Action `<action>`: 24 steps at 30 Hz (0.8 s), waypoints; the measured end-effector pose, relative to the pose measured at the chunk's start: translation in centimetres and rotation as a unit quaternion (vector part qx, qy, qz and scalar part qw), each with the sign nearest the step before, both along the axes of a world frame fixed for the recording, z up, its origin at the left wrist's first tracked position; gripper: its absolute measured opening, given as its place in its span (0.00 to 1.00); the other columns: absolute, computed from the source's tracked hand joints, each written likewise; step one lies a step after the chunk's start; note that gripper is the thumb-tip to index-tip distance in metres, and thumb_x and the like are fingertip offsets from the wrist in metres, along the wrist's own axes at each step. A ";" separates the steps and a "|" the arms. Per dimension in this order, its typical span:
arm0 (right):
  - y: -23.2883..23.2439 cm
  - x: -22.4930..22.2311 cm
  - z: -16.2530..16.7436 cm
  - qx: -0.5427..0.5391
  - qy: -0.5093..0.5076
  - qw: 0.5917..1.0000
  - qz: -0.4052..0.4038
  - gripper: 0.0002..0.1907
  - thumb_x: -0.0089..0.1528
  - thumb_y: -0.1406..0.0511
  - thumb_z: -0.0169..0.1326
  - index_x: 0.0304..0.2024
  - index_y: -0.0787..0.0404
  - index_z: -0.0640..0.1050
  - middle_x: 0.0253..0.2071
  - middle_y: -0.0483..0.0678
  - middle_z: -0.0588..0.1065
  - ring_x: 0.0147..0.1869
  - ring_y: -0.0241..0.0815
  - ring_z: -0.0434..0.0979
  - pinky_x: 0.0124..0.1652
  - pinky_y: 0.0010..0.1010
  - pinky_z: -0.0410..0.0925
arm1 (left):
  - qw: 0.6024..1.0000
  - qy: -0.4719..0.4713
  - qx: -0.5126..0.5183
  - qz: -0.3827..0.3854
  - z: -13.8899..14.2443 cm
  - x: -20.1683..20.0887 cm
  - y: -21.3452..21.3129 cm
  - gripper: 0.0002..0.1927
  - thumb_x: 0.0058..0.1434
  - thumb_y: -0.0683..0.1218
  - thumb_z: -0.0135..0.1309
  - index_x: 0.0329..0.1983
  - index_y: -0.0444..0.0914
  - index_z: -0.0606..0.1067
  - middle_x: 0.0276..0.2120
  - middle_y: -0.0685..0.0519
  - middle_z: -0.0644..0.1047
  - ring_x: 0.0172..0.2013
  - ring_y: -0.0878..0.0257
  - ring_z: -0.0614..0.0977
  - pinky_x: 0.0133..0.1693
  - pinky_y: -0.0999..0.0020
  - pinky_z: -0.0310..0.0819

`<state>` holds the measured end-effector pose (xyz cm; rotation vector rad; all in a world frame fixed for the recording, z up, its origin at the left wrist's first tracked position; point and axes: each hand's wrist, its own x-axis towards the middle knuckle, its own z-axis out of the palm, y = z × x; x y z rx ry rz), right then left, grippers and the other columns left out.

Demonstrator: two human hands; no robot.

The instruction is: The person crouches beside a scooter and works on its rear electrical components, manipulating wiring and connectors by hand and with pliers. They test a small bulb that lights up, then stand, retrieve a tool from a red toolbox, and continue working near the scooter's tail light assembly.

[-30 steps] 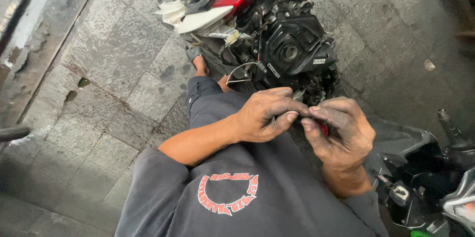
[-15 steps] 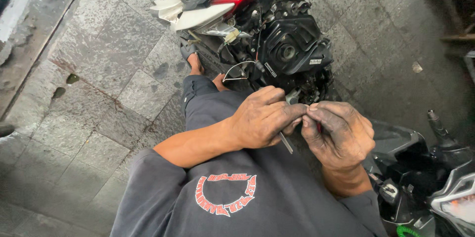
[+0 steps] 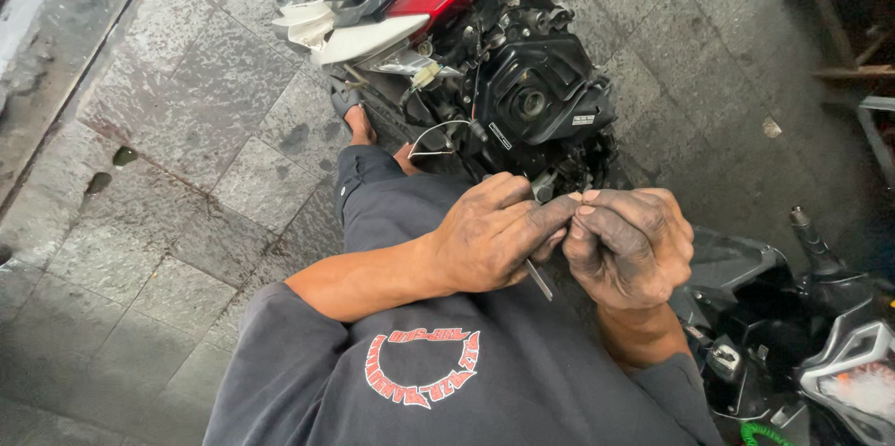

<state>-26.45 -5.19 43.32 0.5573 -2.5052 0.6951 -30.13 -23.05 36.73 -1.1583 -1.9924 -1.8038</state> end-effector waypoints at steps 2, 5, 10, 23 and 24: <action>0.1 -0.2 -0.2 0.016 0.019 1.000 -0.007 0.08 0.68 0.63 0.60 0.40 0.60 0.76 0.39 0.47 0.78 0.40 0.40 0.79 0.38 0.32 0.70 | 1.000 -0.008 0.002 -0.007 -0.1 0.0 0.1 0.24 0.67 0.40 0.62 0.63 0.31 0.70 0.33 0.53 0.75 0.34 0.55 0.75 0.38 0.59 0.67; 0.3 -0.3 -0.7 0.029 0.038 0.999 -0.017 0.08 0.69 0.63 0.57 0.39 0.60 0.74 0.39 0.46 0.77 0.39 0.40 0.76 0.38 0.34 0.67 | 1.000 -0.012 0.013 -0.011 -0.3 -0.1 0.2 0.26 0.67 0.39 0.62 0.66 0.31 0.68 0.36 0.51 0.77 0.33 0.55 0.74 0.37 0.60 0.66; 0.1 -0.1 -1.1 -0.088 -0.008 0.996 -0.022 0.12 0.75 0.61 0.52 0.41 0.62 0.69 0.41 0.51 0.73 0.41 0.39 0.74 0.37 0.27 0.69 | 0.990 -0.102 0.056 -0.075 -0.6 0.0 0.3 0.23 0.70 0.37 0.57 0.67 0.33 0.69 0.35 0.52 0.76 0.31 0.54 0.71 0.36 0.61 0.67; -1.6 -0.1 0.1 -0.207 -0.126 0.970 -0.002 0.19 0.68 0.56 0.61 0.52 0.64 0.76 0.46 0.52 0.73 0.44 0.38 0.77 0.37 0.22 0.73 | 0.949 -0.224 0.150 -0.165 -1.3 -0.9 0.0 0.08 0.74 0.41 0.51 0.53 0.36 0.75 0.39 0.49 0.79 0.35 0.55 0.76 0.38 0.63 0.72; -1.6 0.1 0.1 -0.201 -0.130 0.971 -0.001 0.18 0.69 0.58 0.61 0.53 0.63 0.76 0.47 0.51 0.73 0.44 0.38 0.78 0.38 0.22 0.73 | 0.947 -0.227 0.151 -0.170 -1.3 -0.9 -0.1 0.07 0.75 0.42 0.50 0.52 0.36 0.75 0.38 0.48 0.78 0.35 0.55 0.77 0.38 0.63 0.72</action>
